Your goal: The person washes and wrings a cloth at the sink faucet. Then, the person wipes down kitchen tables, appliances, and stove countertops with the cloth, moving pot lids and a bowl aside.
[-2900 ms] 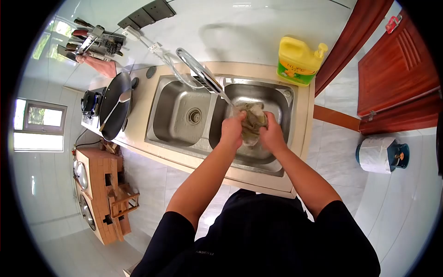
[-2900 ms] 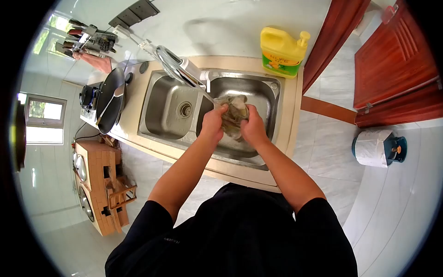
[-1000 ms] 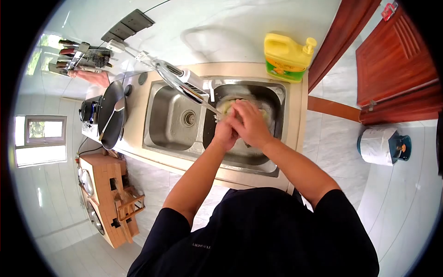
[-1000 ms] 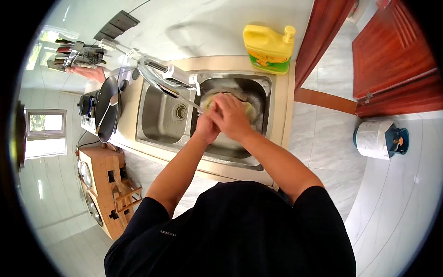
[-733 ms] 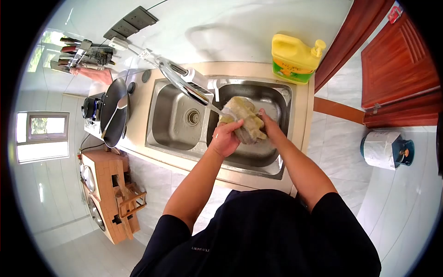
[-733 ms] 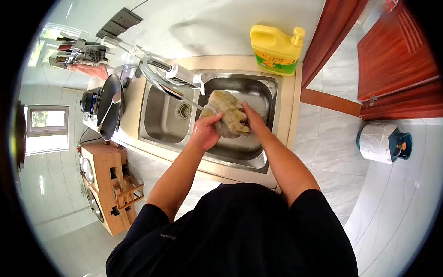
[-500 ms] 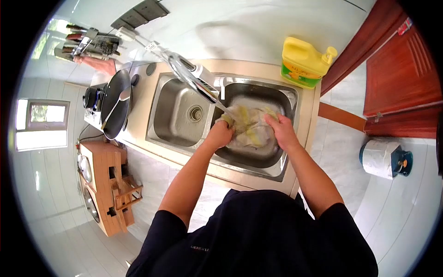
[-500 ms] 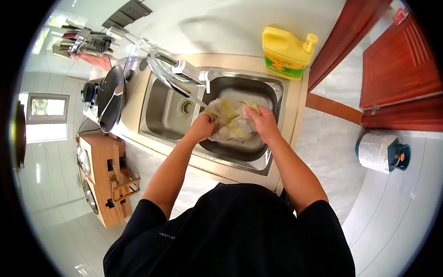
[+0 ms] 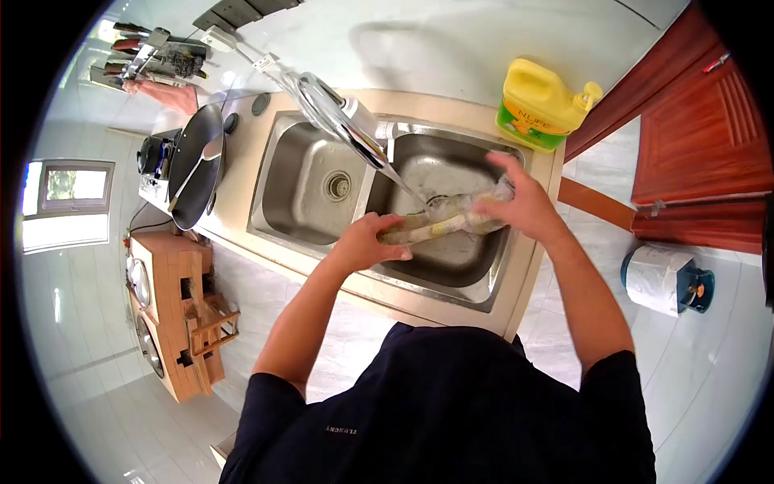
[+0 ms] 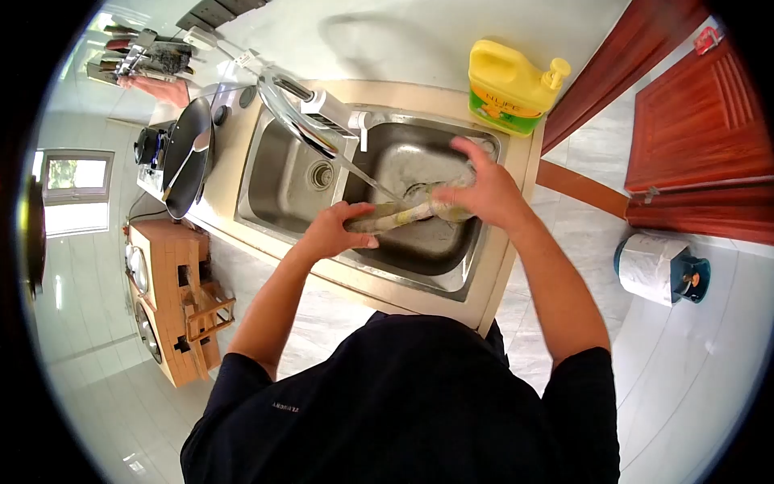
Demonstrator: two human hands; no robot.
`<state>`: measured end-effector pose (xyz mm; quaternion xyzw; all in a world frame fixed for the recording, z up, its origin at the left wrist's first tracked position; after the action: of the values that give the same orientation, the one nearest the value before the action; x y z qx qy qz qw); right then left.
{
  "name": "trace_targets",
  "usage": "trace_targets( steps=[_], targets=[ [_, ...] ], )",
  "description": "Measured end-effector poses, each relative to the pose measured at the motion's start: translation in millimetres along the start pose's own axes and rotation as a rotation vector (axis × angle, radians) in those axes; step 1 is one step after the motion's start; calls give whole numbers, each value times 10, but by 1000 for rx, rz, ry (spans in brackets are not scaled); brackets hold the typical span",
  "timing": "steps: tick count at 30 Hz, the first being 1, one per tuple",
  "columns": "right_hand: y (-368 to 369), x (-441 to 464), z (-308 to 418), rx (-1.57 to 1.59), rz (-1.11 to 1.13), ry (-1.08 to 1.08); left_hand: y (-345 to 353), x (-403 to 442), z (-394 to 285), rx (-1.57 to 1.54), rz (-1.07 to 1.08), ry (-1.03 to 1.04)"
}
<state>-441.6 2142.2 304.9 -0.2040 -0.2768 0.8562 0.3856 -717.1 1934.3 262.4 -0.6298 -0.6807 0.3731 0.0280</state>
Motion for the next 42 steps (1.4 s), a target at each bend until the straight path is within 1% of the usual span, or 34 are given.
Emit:
trace_targets(
  steps=[2,3,6,7,10,11,12,13,14,15,16,18,21,23,24,25,26,27,28,29,30,31,32,33,34,35,36,37,39,40,42],
  targets=[
    [-107,8,93,-359,354,-212,-82,-97,-199,332,91,-49],
    [-87,40,61,-588,462,-243,-139,-113,-144,280,12,-12],
    [-259,168,-115,-344,154,-524,-407,-220,-283,0,-132,457],
    [-291,183,-117,-220,-63,-691,-448,-207,-219,-164,-154,491],
    [31,247,-241,957,238,5,-277,-17,185,-885,-223,23],
    [283,230,-190,1262,309,-55,-74,104,44,-1219,-286,30],
    [628,183,-149,1366,273,-16,258,352,169,-1501,-403,74],
    [851,54,140,1194,114,64,425,441,-146,-1603,-403,14],
    [1164,-59,301,977,50,-80,687,690,-13,-1693,-375,-11],
    [1443,-104,450,757,-15,-220,894,897,183,-1521,-409,-91],
    [1540,-104,705,464,-198,-487,903,922,210,-1481,-421,-167],
    [1792,16,526,-83,-288,-326,967,936,240,-1399,-436,-320],
    [1797,470,373,-20,-292,-202,949,1018,154,-1265,-450,-522],
    [1806,751,133,-47,-344,-23,952,889,101,-1394,-420,-500],
    [1812,828,22,-61,-372,60,916,813,17,-1408,-441,-480],
    [1818,793,5,-10,-347,84,843,764,-68,-1417,-462,-455],
    [1876,723,89,51,-365,-3,771,745,-106,-1427,-488,-427],
    [1903,555,289,113,-372,-90,772,726,-95,-1530,-477,-349],
    [1896,358,476,176,-374,-169,756,715,5,-1139,-371,-300],
    [1769,240,645,228,-306,-114,741,742,145,-749,-254,-244],
    [1844,317,495,61,-375,-207,738,667,-33,-1132,-305,-389],
    [2003,466,181,-107,-444,-291,731,586,-222,-1508,-427,-536],
    [2082,581,-40,-274,-504,-374,794,585,-162,-1494,-287,-468],
    [2059,697,-133,-229,-494,-358,853,588,-33,-1475,-153,-398],
    [2032,733,-161,115,-252,-236,826,550,-111,-1451,-20,-328],
    [2002,779,-167,451,-11,-113,800,503,-171,-1397,-43,-356],
    [1927,787,-126,779,238,14,791,478,-231,-1403,-60,-329],
    [1801,770,-169,956,434,159,800,460,-275,-1414,-83,-299],
    [2031,787,-680,1031,492,357,790,438,-464,-1463,-169,-250],
    [2167,789,-881,1069,517,461,772,444,-485,-1574,-165,-217],
    [2216,541,-1038,937,357,424,770,457,-510,-1795,-156,-152]
  ],
)
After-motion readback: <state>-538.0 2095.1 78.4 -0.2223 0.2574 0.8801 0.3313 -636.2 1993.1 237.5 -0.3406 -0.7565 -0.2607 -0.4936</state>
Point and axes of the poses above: each hand's wrist, its own x-axis towards the middle knuckle, its own y-axis out of the palm, z = x × y, the point moved 3 cm from there along x, towards the middle knuckle, and after that the axes turned 14 degrees about -x, right-handed, at the moved point
